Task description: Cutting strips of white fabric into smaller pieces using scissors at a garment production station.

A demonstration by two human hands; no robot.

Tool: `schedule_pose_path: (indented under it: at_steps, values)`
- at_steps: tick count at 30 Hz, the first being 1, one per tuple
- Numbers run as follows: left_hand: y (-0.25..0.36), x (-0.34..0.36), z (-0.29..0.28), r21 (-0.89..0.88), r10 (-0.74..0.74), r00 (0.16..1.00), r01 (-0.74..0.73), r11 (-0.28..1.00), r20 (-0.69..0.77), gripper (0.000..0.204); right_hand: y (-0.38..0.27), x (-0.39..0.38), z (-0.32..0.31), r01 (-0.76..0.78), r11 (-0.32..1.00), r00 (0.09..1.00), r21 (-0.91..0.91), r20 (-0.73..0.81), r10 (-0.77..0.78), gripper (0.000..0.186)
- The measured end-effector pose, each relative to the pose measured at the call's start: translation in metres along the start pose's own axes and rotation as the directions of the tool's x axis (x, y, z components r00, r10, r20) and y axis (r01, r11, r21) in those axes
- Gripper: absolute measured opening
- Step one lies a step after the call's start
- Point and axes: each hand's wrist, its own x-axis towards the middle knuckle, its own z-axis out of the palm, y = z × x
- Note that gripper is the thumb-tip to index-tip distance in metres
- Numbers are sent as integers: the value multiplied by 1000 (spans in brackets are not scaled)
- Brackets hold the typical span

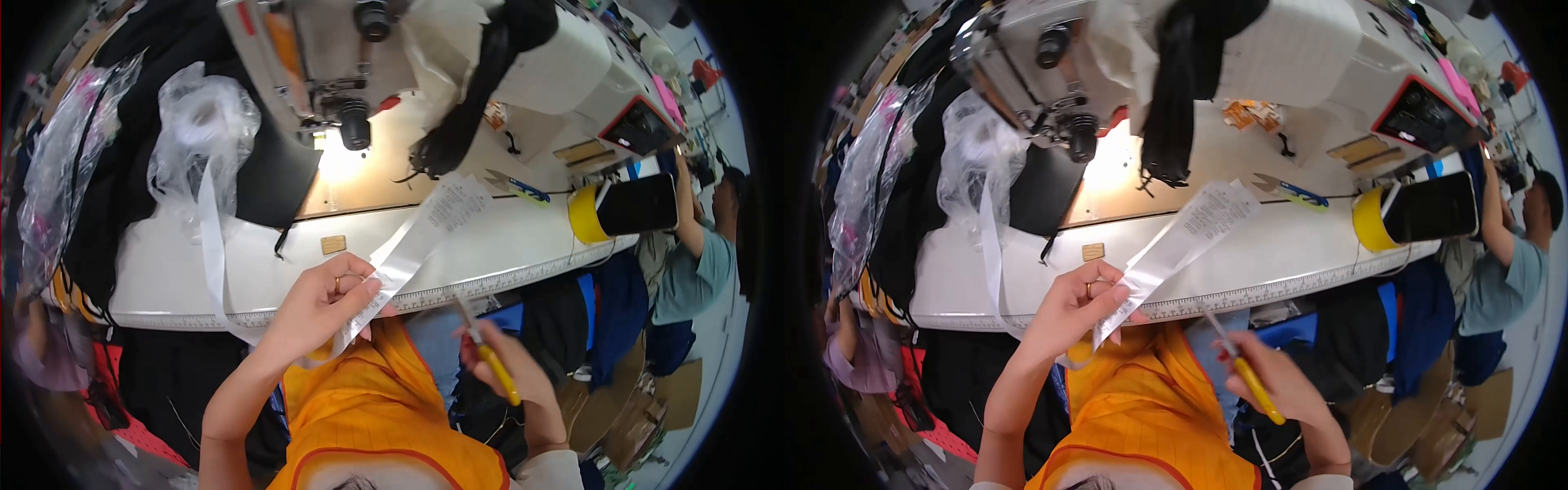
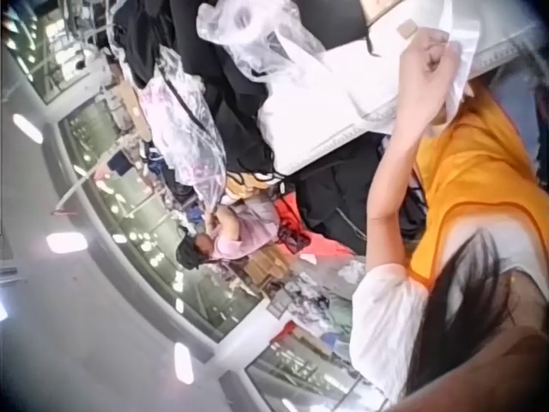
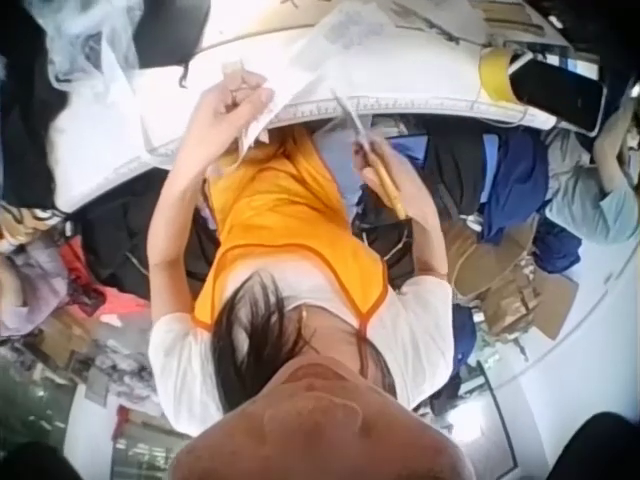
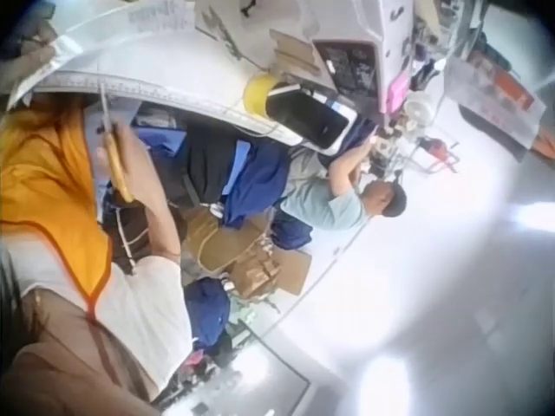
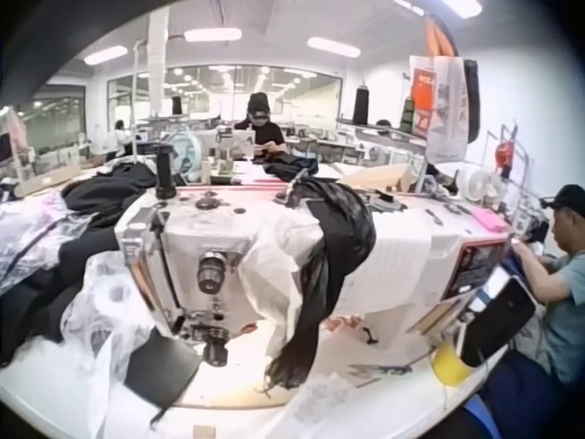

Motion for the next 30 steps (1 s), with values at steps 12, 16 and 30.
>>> schedule_pose_path:
  at_steps: [12, 16, 30]
  values:
    - [0, 2, -2, 45, -19, 1000, 18, 999, 24, 16, -30, 41, 25, 46, 990, 999, -130, 34, -42, 47]
    - [5, 1, -3, 60, -55, 998, 53, 997, 35, 17, -23, 43, 25, -2, 997, 1000, -79, 26, 4, 49]
    - [-2, -23, 27, -76, 11, 992, -2, 997, 125, 19, -46, 51, 27, 341, 879, 889, 334, -419, -185, 46]
